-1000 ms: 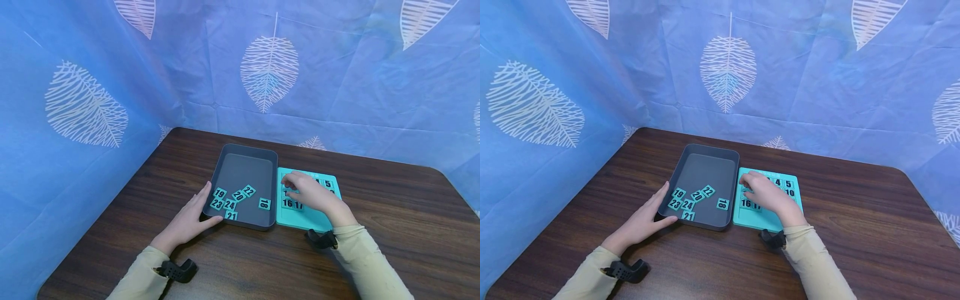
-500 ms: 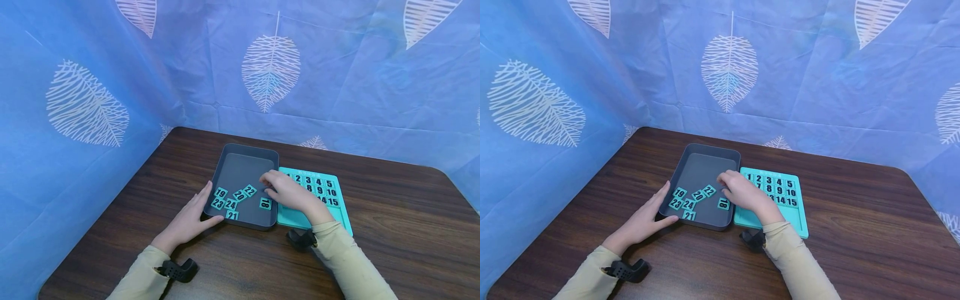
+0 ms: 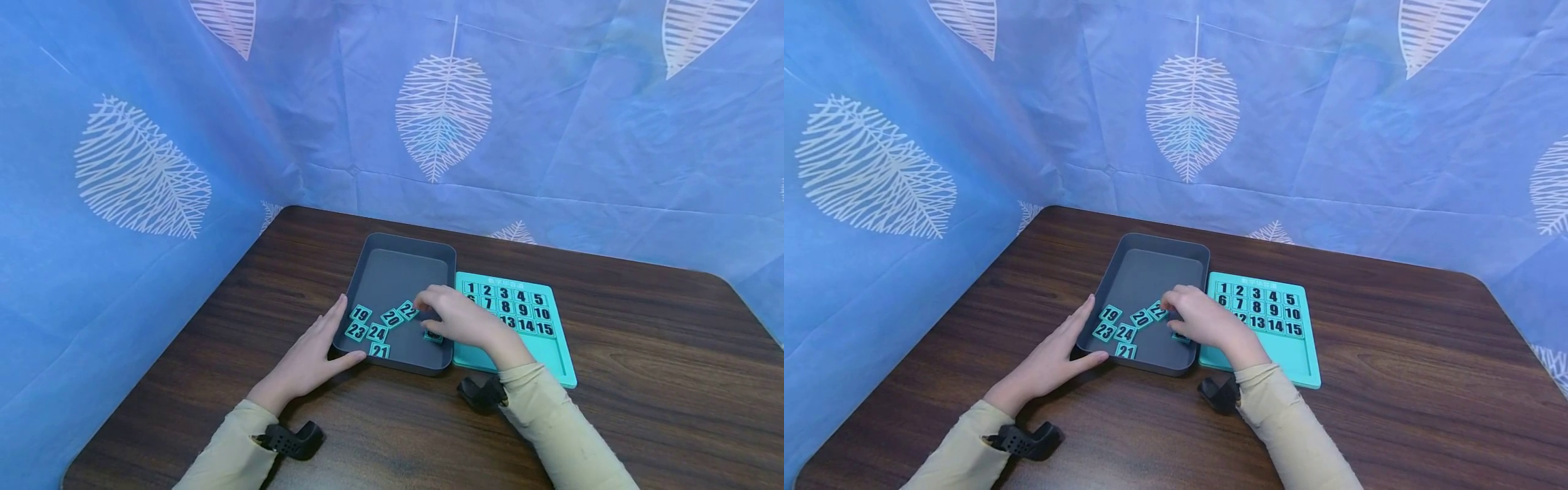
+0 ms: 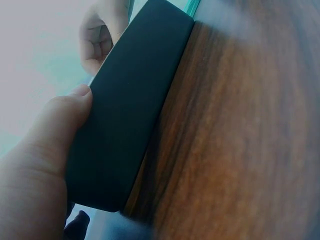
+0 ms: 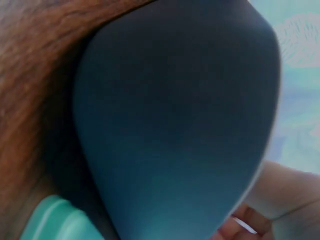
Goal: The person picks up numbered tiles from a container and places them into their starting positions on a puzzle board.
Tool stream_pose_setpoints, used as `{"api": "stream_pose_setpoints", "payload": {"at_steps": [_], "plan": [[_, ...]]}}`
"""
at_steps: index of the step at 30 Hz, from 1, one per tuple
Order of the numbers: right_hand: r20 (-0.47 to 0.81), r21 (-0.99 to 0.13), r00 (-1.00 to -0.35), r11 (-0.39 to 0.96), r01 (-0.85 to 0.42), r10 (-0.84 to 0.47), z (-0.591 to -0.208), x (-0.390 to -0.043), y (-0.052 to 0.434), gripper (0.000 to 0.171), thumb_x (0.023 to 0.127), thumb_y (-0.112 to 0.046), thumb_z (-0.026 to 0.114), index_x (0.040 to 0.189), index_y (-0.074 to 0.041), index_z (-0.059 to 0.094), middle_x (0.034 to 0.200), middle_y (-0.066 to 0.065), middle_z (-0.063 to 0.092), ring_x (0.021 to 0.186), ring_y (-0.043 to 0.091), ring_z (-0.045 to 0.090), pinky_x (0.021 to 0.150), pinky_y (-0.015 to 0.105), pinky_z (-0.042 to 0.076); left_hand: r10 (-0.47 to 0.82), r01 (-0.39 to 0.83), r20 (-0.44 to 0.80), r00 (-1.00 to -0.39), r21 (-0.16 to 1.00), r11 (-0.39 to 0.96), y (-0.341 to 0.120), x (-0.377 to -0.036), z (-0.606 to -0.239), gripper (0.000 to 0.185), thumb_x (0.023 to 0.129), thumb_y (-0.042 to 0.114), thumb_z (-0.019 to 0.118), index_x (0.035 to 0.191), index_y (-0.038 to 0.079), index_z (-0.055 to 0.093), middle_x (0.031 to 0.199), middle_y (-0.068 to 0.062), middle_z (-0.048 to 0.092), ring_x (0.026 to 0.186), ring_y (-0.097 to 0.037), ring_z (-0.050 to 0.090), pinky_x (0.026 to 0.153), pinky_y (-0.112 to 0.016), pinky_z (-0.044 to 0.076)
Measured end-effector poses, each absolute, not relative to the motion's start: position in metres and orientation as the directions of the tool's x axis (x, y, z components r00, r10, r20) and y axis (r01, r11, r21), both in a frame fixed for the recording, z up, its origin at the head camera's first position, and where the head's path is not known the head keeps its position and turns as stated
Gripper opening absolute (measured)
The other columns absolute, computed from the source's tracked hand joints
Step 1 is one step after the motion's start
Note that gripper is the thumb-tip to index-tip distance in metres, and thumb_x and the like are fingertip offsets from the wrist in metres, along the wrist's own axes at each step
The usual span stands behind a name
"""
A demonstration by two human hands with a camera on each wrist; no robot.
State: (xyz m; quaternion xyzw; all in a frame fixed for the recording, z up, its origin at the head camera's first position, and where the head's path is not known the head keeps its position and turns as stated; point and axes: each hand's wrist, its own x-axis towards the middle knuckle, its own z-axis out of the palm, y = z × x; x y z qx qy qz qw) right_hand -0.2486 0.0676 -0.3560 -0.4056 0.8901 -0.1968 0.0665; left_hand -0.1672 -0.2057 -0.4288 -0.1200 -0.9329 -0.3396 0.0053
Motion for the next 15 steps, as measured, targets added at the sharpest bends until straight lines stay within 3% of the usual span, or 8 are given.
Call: {"api": "stream_pose_setpoints", "payload": {"at_steps": [8, 15], "plan": [[-0.032, -0.279, -0.702, 0.681, -0.677, -0.711, -0.3567, -0.2478, 0.0701, 0.033, 0.077, -0.024, 0.082, 0.104, -0.010, 0.068, 0.099, 0.002, 0.063, 0.091, 0.019, 0.057, 0.085, 0.049, 0.036, 0.223, 0.223, 0.081, -0.971, 0.634, 0.741, -0.2057, -0.1664, -0.4262, 0.098, 0.086, 0.061, 0.058, 0.155, 0.021, 0.002, 0.160, -0.001, 0.005, 0.144, -0.024, 0.012, 0.113, -0.052, 0.016], [-0.089, -0.271, -0.709, 0.702, -0.658, -0.699, -0.3604, -0.2485, 0.0704, 0.032, 0.077, -0.022, 0.081, 0.104, -0.011, 0.069, 0.101, -0.001, 0.064, 0.097, 0.020, 0.058, 0.090, 0.051, 0.032, 0.226, 0.227, 0.084, -0.971, 0.634, 0.739, -0.2051, -0.1663, -0.4261, 0.097, 0.086, 0.060, 0.058, 0.155, 0.019, 0.003, 0.160, -0.001, 0.006, 0.144, -0.024, 0.012, 0.113, -0.052, 0.017]]}}
